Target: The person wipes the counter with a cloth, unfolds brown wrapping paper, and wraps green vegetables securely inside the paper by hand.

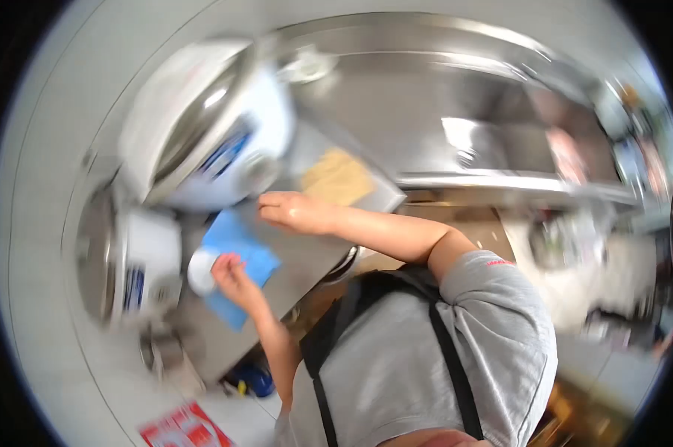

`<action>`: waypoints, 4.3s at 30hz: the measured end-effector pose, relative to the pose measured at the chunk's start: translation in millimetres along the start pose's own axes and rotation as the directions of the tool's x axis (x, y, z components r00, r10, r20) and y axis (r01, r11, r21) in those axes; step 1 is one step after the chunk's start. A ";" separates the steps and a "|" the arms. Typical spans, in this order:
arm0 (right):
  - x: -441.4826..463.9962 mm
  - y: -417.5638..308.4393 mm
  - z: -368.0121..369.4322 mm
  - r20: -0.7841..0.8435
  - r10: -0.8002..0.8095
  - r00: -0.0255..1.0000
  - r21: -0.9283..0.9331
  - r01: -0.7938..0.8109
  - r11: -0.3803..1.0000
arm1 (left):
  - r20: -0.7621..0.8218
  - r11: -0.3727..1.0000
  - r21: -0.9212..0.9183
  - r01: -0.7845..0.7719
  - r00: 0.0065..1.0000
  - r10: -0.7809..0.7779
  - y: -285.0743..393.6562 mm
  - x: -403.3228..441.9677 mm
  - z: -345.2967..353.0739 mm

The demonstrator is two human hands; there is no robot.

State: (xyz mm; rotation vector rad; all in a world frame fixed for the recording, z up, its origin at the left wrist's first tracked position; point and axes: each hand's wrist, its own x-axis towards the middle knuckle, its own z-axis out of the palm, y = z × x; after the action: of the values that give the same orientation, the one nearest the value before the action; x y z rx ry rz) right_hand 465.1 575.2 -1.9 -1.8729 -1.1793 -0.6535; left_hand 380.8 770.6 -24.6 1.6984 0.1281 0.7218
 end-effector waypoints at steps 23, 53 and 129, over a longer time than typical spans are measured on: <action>-600.0 -440.9 -419.2 -0.972 -0.204 0.119 0.038 -0.774 -0.633 | 0.457 0.890 -0.163 0.425 -0.767 0.450 290.9 -571.3 486.6; -672.7 -537.9 -391.3 -0.834 -0.471 -0.287 0.551 -0.399 -0.733 | -0.258 0.938 -0.339 -0.077 -0.951 -0.172 378.4 -1048.1 621.2; -4.5 -566.4 -81.9 0.304 -0.396 0.866 0.950 -0.307 0.058 | -0.382 0.254 -0.924 0.286 -0.648 -0.659 150.2 -974.8 488.8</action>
State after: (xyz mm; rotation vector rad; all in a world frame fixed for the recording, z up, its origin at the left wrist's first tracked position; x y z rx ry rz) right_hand -48.9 637.4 242.1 -0.6315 -1.4132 0.7277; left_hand -187.1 -129.1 -307.1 -0.0906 2.0161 0.6693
